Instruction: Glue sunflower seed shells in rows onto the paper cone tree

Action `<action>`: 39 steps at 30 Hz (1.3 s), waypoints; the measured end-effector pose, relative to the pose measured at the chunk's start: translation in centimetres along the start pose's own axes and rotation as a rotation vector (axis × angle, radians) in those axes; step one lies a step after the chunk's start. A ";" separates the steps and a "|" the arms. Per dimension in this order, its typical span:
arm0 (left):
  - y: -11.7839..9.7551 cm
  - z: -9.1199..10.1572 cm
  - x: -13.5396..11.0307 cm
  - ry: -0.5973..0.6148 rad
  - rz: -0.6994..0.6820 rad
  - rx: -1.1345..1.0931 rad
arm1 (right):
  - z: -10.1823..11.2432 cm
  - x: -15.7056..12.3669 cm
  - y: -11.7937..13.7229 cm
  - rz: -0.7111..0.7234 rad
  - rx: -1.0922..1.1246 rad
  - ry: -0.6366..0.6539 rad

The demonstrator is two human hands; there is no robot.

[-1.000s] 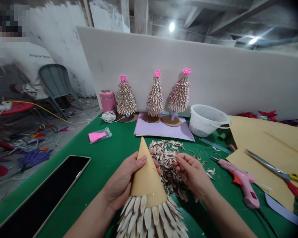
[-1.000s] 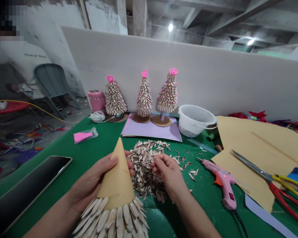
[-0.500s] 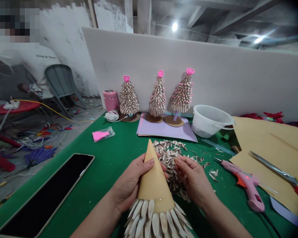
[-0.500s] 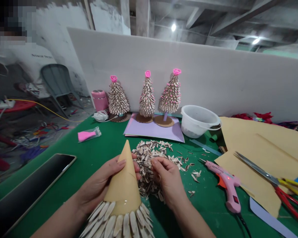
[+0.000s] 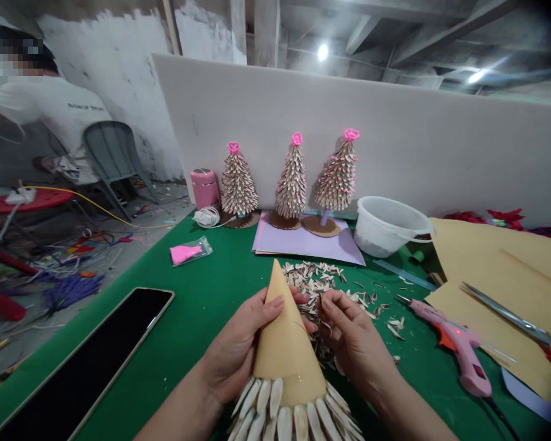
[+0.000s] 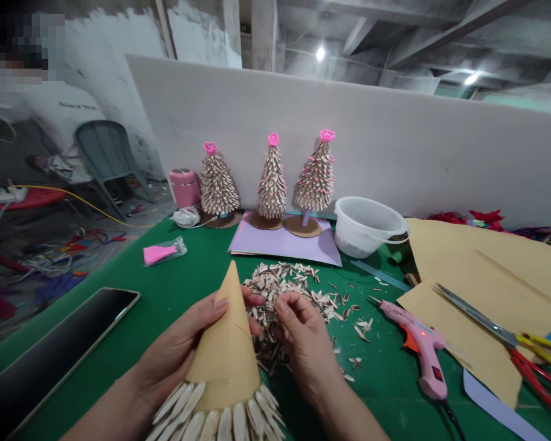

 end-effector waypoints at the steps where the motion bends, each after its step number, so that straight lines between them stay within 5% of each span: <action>1: 0.1 -0.2 -0.1 0.020 -0.001 0.008 | 0.1 0.0 0.0 0.018 -0.022 0.004; 7: 0.8 -1.2 -0.2 0.080 0.022 -0.005 | -0.1 -0.1 -0.1 0.122 -0.200 0.022; 24: 1.3 -1.0 0.0 0.059 0.067 0.003 | -2.6 -2.0 3.9 0.708 -0.880 0.077; 39: 1.5 -1.1 -0.2 0.034 0.105 0.001 | -2.5 -1.9 5.3 0.818 -1.034 0.055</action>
Point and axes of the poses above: each hand's wrist, its own x-axis towards the middle knuckle, its own z-axis out of the back of the hand, y = z × x, the point moved 6 cm from there along x, towards the middle knuckle, and after that the axes turned 15 degrees about x, right-handed, at the moved point
